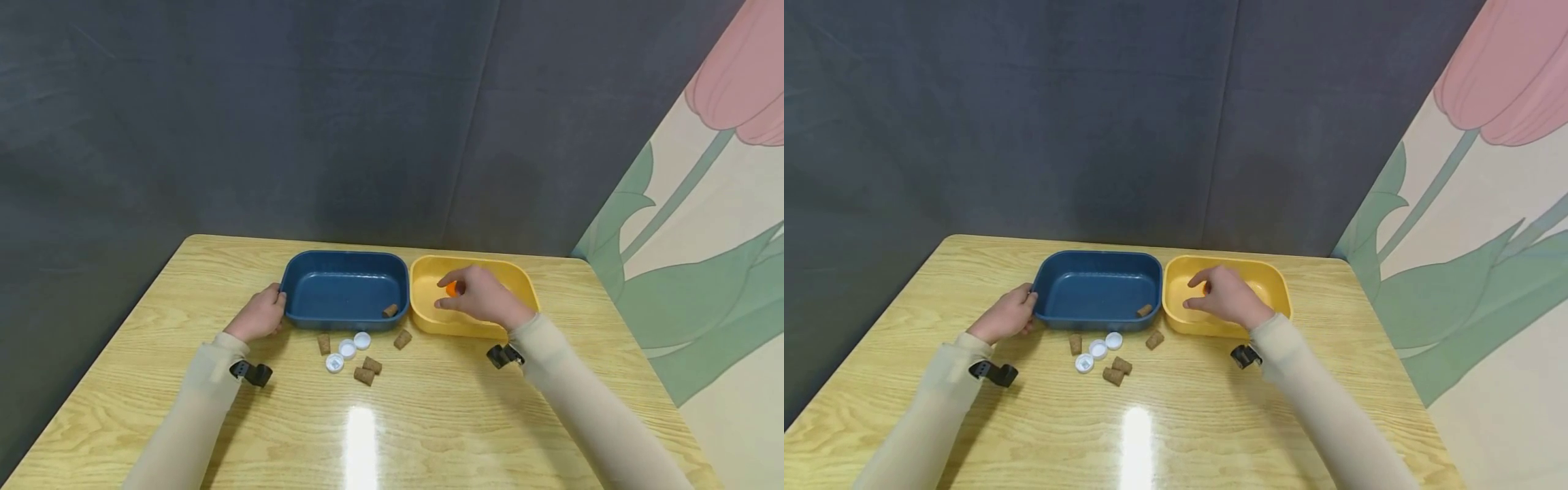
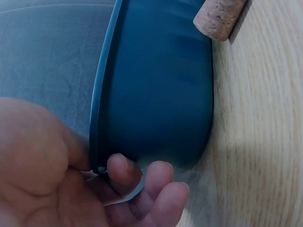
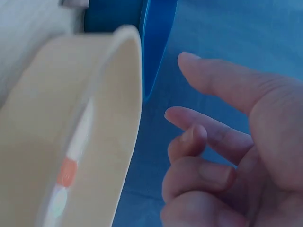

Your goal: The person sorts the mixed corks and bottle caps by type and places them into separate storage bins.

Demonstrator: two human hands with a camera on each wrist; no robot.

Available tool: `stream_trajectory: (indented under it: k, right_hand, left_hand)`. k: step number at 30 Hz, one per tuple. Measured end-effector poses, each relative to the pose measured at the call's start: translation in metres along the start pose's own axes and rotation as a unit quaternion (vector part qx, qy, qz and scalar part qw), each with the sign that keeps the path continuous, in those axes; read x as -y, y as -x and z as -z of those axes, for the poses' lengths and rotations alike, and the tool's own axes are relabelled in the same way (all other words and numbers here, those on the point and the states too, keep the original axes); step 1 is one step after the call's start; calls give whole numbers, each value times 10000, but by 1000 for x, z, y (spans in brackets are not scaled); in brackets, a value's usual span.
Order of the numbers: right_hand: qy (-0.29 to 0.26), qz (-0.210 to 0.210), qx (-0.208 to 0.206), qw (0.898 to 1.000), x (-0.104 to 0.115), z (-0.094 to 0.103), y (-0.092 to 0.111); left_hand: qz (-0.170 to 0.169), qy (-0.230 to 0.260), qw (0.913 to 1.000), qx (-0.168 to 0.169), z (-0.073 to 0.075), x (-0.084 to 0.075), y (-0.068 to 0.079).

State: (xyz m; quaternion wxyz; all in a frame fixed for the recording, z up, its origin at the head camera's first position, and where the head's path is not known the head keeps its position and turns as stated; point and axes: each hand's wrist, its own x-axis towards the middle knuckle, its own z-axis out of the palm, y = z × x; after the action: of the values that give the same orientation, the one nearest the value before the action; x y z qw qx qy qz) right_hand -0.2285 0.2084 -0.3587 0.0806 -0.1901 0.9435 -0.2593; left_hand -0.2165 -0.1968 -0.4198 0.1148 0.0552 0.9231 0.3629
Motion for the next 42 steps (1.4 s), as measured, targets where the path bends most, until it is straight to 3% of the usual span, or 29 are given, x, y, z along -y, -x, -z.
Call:
stream_trajectory:
  k: [16, 25, 31, 42]
  right_hand:
    - [23, 735, 232, 9970, 29, -49, 28]
    - [146, 605, 568, 9964, 31, -82, 26]
    - [317, 618, 424, 9967, 27, -99, 21]
    - [532, 491, 206, 9972, 26, -104, 18]
  left_hand:
    - [-9, 8, 10000, 1, 1, 3, -2]
    - [67, 20, 10000, 14, 2, -2, 1]
    - [34, 47, 10000, 8, 0, 0, 0]
    - [11, -11, 10000, -2, 0, 2, -1]
